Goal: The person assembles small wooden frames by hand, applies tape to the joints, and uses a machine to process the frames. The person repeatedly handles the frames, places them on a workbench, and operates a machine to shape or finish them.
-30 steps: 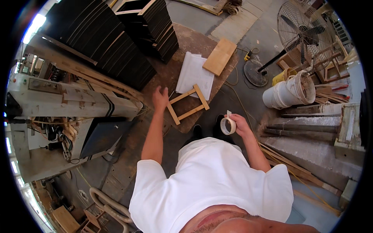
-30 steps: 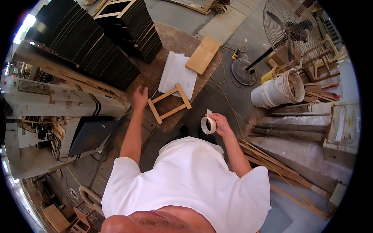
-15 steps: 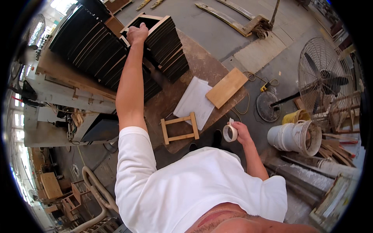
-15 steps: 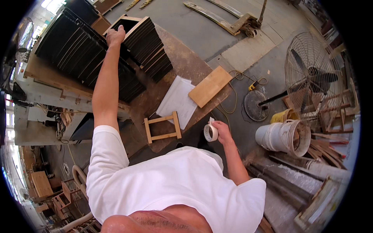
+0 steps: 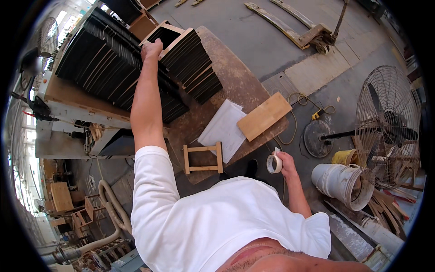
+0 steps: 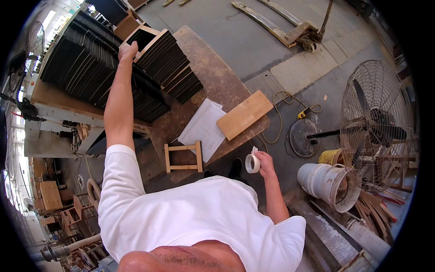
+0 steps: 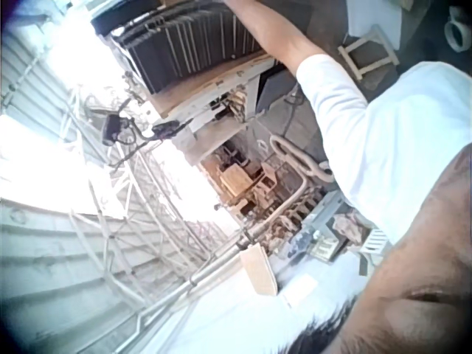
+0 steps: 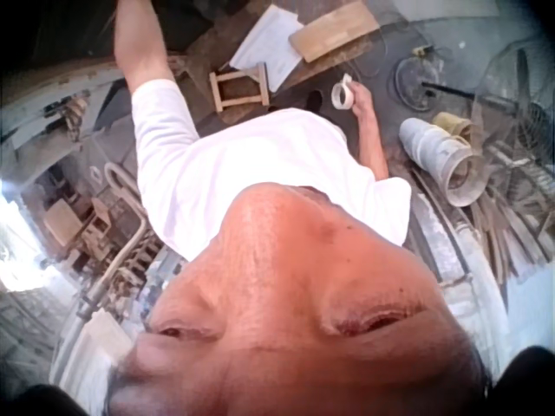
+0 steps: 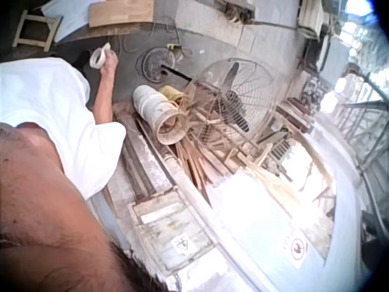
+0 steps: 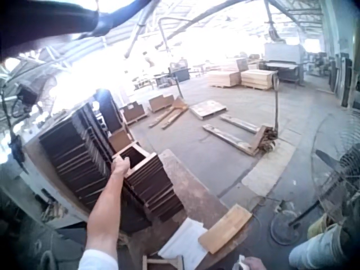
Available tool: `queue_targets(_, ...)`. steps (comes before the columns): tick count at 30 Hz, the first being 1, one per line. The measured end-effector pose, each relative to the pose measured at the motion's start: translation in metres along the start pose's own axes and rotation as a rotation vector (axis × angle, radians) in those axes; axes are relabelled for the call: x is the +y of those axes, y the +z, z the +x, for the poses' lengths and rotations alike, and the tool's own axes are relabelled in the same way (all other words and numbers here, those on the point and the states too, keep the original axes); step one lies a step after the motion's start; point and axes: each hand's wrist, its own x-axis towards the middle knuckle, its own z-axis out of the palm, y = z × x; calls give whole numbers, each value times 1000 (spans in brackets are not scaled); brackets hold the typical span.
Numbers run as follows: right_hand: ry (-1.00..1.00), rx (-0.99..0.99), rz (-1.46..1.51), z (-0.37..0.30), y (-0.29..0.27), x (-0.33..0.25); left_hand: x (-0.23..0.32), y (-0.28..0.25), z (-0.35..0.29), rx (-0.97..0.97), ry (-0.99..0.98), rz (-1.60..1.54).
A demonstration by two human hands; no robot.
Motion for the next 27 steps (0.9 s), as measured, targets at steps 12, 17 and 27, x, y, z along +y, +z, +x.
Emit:
queue_targets(12,-52,19,-40,12,-14,2,33,22,-87,467,848,-344)
queue_targets(17,-81,158,-47,-6,-11,-12,19,78,-238,-65,860,-667)
queue_targets(27,-256,269,-205,-47,-35,-86,-19,236,-479,-1273,280,-820)
